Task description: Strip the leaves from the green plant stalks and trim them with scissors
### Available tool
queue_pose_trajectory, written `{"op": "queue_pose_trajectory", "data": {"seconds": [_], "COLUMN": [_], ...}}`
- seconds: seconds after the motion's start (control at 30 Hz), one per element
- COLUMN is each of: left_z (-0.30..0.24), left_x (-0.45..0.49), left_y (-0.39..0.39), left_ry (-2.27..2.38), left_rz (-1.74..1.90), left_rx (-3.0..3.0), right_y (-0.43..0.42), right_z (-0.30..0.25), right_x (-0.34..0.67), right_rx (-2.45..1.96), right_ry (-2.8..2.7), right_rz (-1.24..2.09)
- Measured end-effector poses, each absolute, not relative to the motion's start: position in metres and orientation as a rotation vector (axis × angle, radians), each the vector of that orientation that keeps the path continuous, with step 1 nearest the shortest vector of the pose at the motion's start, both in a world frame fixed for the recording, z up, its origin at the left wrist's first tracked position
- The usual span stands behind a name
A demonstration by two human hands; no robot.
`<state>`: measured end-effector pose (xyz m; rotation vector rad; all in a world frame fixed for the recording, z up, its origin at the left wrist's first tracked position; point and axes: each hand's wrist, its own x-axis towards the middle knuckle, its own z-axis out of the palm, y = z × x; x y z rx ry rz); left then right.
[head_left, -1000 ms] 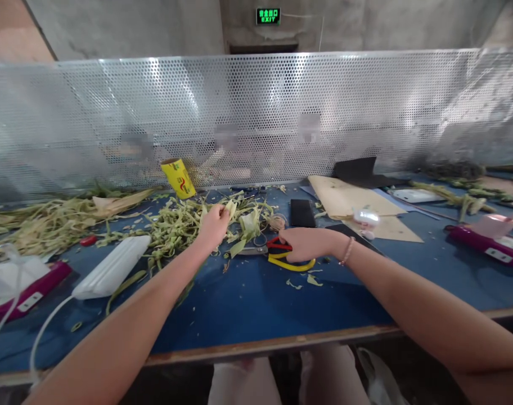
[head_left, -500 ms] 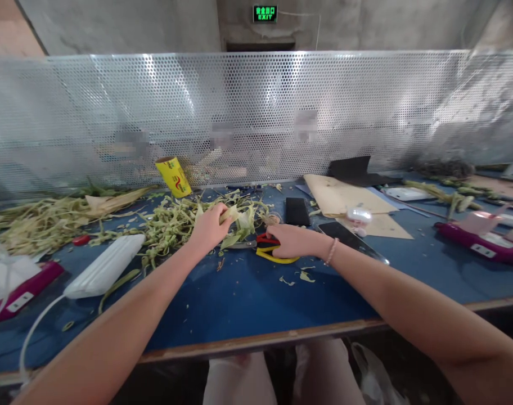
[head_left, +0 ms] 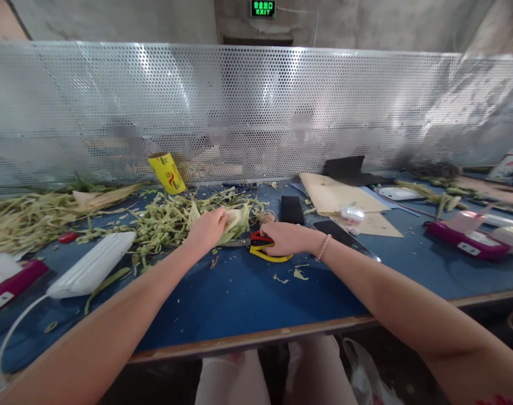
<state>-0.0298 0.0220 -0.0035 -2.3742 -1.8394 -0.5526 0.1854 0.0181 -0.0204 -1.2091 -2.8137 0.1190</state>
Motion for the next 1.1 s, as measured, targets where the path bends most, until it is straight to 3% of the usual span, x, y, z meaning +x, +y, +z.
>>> {"op": "queue_pose_trajectory", "data": {"seconds": [0.5, 0.8, 1.1], "left_z": [0.024, 0.017, 0.021], "left_x": [-0.063, -0.061, -0.055], "left_y": [0.026, 0.029, 0.024], "left_ry": [-1.851, -1.783, -1.865], "left_rz": [-0.583, -0.409, -0.687], "left_rx": [-1.901, -1.828, -1.87], "right_y": [0.014, 0.019, 0.01], "right_z": [-0.02, -0.021, -0.024], "right_x": [0.173, 0.174, 0.169], "right_rx": [-1.571, -1.437, -1.301], "right_ry": [-2.568, -2.324, -2.226], "right_rz": [0.356, 0.485, 0.69]}}
